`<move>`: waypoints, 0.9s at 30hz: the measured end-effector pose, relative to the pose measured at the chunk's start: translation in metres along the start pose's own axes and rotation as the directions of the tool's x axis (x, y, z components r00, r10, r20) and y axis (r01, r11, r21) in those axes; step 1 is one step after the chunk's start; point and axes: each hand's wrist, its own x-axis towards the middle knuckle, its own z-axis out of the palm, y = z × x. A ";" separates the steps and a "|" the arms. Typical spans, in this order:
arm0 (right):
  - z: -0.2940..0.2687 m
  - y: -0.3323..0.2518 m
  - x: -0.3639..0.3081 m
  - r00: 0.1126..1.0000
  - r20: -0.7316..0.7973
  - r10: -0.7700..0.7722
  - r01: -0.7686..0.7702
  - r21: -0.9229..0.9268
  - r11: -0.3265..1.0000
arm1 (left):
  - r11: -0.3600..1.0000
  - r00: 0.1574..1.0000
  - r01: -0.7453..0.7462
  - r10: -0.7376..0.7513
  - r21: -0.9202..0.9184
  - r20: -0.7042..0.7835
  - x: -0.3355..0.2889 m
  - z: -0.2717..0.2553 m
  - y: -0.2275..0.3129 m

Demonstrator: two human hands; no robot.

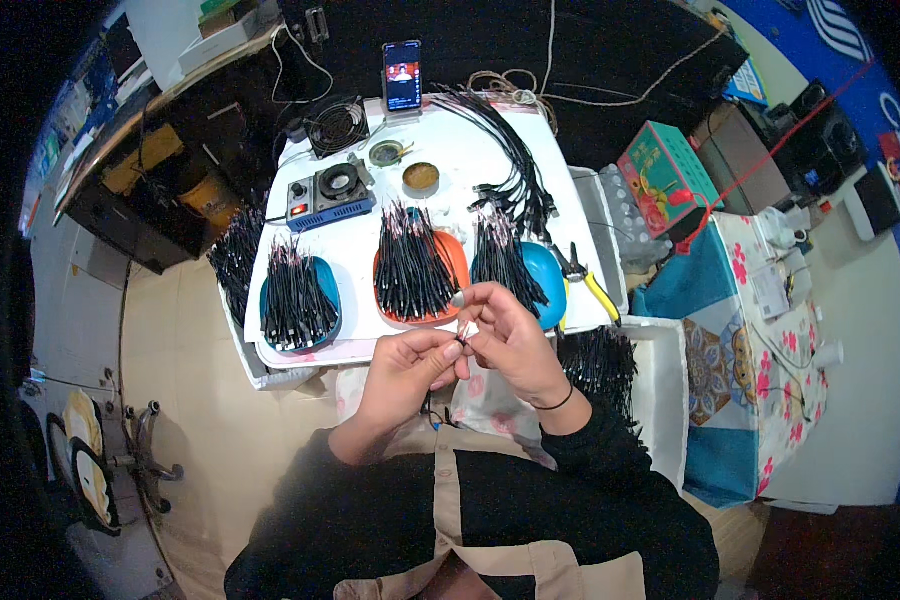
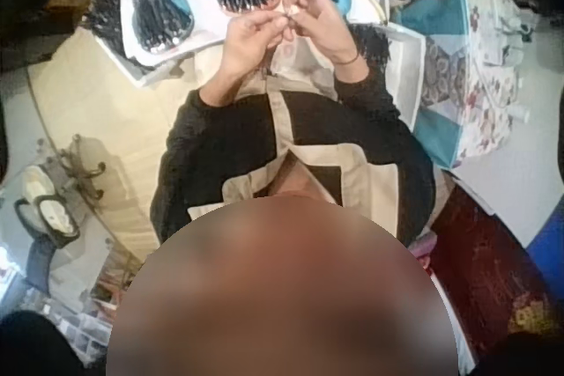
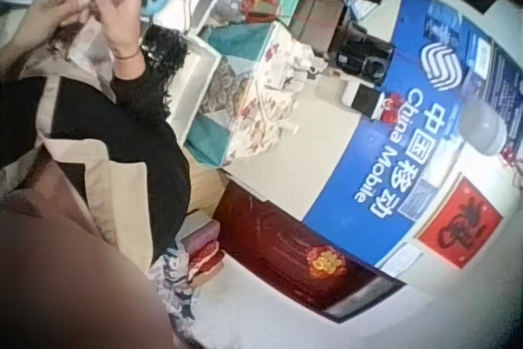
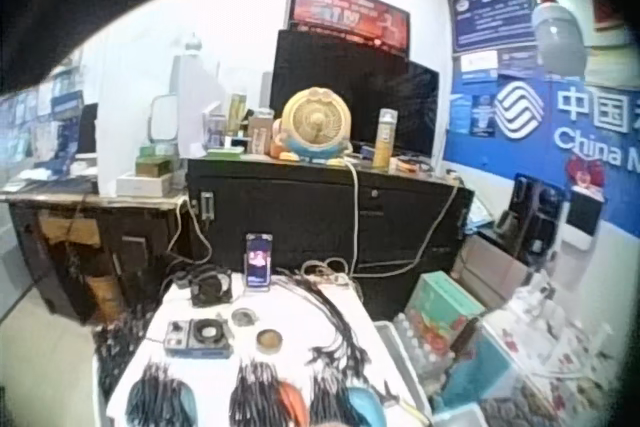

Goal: The person repeatedly picks up black wires, attaches small white connectors to their ends, and places the finished units into colored bowls on the table. The process is continuous and repetitive throughout the clip.

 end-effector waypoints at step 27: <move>0.002 0.002 -0.028 0.975 0.144 -0.168 0.218 -0.752 0.622 | 0.990 0.998 -0.025 0.018 0.137 0.054 -0.033 -0.009 -0.005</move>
